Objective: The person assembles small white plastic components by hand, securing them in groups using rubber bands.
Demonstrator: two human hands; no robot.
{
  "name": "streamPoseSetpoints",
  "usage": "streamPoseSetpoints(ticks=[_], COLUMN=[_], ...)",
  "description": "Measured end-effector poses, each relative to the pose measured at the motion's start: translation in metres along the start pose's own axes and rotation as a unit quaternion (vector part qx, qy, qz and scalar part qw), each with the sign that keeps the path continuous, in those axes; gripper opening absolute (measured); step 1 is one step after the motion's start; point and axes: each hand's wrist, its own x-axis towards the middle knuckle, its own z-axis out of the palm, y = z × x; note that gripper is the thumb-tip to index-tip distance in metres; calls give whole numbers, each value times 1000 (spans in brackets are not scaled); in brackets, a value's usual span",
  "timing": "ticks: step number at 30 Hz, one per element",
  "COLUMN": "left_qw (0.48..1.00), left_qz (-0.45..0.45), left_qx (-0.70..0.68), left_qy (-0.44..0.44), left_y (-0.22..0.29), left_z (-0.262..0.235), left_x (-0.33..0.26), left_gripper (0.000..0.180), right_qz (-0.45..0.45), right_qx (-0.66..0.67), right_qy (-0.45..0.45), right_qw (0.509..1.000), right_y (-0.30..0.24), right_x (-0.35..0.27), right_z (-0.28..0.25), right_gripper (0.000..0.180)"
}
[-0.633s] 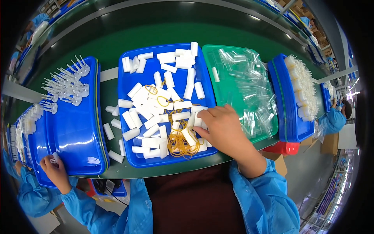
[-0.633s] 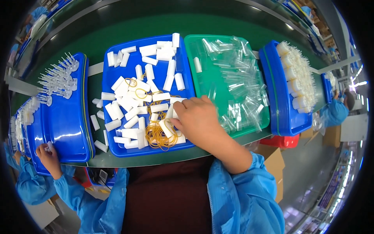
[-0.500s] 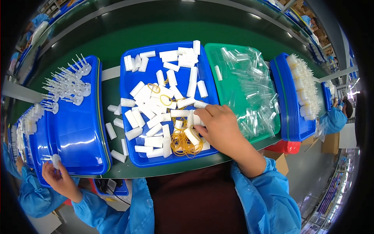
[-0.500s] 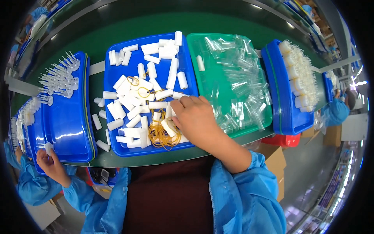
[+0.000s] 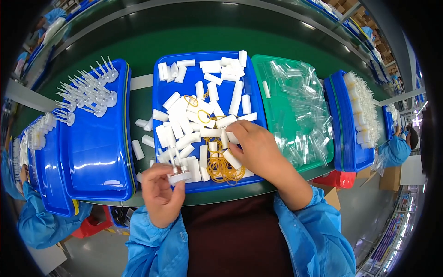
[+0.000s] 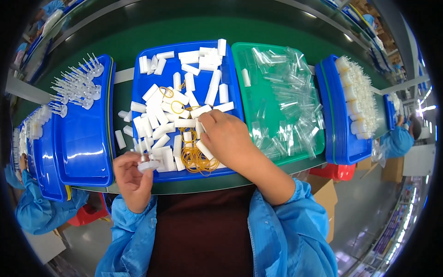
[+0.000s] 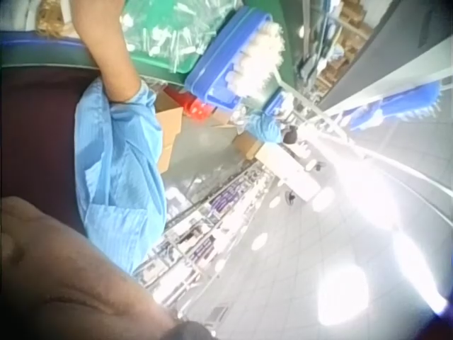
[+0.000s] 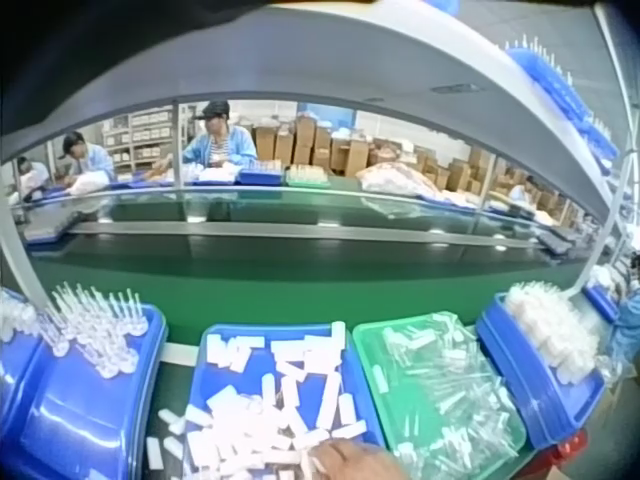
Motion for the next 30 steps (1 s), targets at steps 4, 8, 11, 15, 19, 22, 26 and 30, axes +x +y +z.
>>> streamPoseSetpoints(ticks=[4,8,11,15,19,22,26,30], left_qw=[999,999,998,998,998,998,999,997], left_qz=[-7,2,4,4,8,10,8,34], left_qx=[11,26,34,32,35,34,10,27], left_qy=[-31,-35,-45,-54,-57,-55,-53,-56], left_y=[-8,-14,-14,-15,-14,-14,-14,-16], left_z=[10,13,17,19,19,21,25,29], left_x=[0,0,1,0,0,-1,-1,0], left_gripper=[32,31,30,30,30,30,31,29], right_qz=[32,52,51,52,40,39,42,34], right_qx=[-34,-53,-42,-10,40,54,36,83], right_qy=[-10,-34,-28,-5,12,22,27,91], right_qw=[999,997,997,999,998,998,998,992], right_y=[2,0,-2,-1,9,12,11,7], right_x=[7,7,6,2,-3,-4,-8,-10], right_z=[5,10,13,9,2,-3,-4,-11], right_gripper=[25,25,28,29,24,21,18,18])
